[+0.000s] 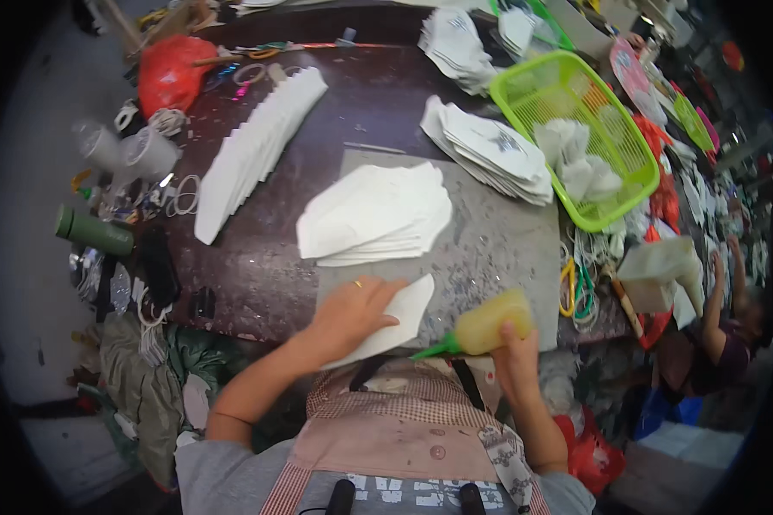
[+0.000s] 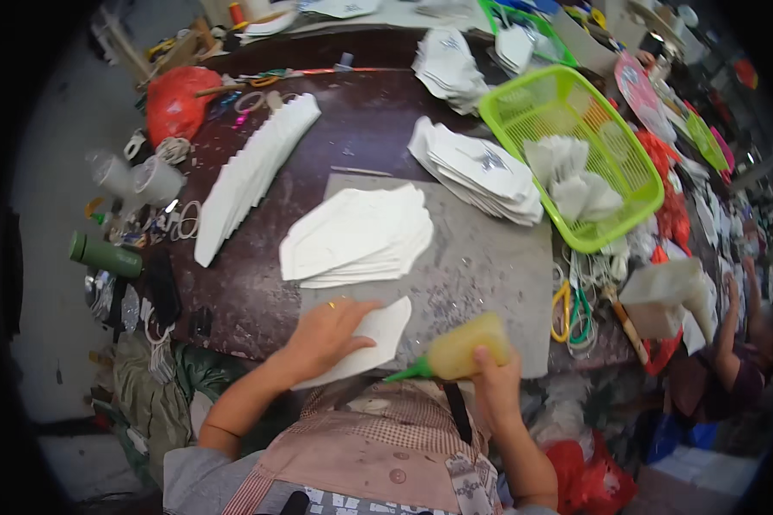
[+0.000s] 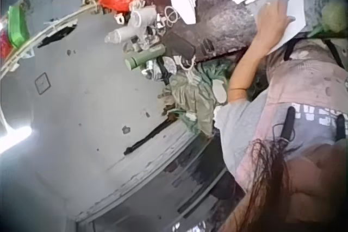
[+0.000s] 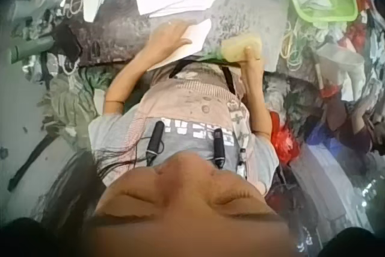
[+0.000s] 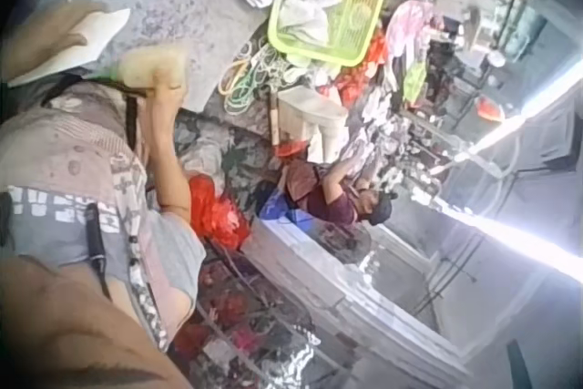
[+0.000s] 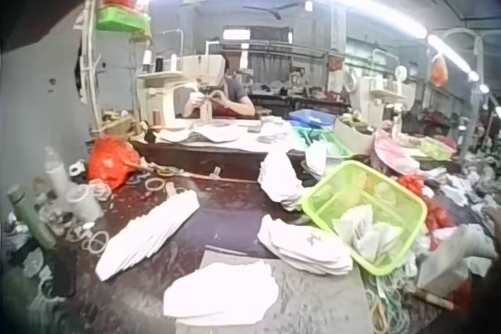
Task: The person applies glue from a squeeze bottle onto the edges of white fabric pieces in a garment factory. They handle the pieces one by one, applying the adhesive along the perimeter before stacking them on the table.
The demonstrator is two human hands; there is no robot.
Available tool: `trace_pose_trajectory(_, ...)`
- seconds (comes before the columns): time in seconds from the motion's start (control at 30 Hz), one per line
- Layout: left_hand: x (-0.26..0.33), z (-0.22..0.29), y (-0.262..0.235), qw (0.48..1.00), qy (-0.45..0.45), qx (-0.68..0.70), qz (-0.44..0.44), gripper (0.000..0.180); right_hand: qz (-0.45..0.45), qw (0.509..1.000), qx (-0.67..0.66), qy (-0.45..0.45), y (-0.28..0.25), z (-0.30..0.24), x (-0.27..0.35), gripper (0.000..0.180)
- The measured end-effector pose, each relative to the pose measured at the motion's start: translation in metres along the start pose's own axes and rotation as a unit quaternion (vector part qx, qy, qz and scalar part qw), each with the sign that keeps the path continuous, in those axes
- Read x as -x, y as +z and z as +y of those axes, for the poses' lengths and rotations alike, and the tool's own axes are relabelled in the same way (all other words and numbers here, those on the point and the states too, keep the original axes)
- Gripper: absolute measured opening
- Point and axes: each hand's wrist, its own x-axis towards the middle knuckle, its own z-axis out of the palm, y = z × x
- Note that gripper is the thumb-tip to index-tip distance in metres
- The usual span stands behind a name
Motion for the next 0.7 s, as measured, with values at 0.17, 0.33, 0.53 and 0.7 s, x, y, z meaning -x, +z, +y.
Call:
trace_pose_trajectory(0.17, 0.035, -0.019, -0.056, 0.966, -0.094, 0.071, 0.231, 0.052, -0.007, 0.978, -0.165, -0.129, -0.063, 0.001, -0.048, 0.055)
trace_pose_trajectory(0.33, 0.057, -0.139, -0.145, 0.866, -0.227, 0.178, 0.409, 0.055, 0.043, 0.948, -0.282, -0.143, -0.078, 0.0, -0.065, 0.061)
trace_pose_trajectory(0.53, 0.046, -0.262, -0.166, 0.858, -0.274, 0.183, 0.393, 0.057, 0.037, 0.956, -0.258, -0.132, -0.073, -0.001, -0.065, 0.062)
trace_pose_trajectory(0.7, 0.035, -0.332, -0.142, 0.908, -0.26, 0.037, 0.327, 0.058, 0.052, 0.953, -0.26, -0.145, -0.075, 0.001, -0.063, 0.063)
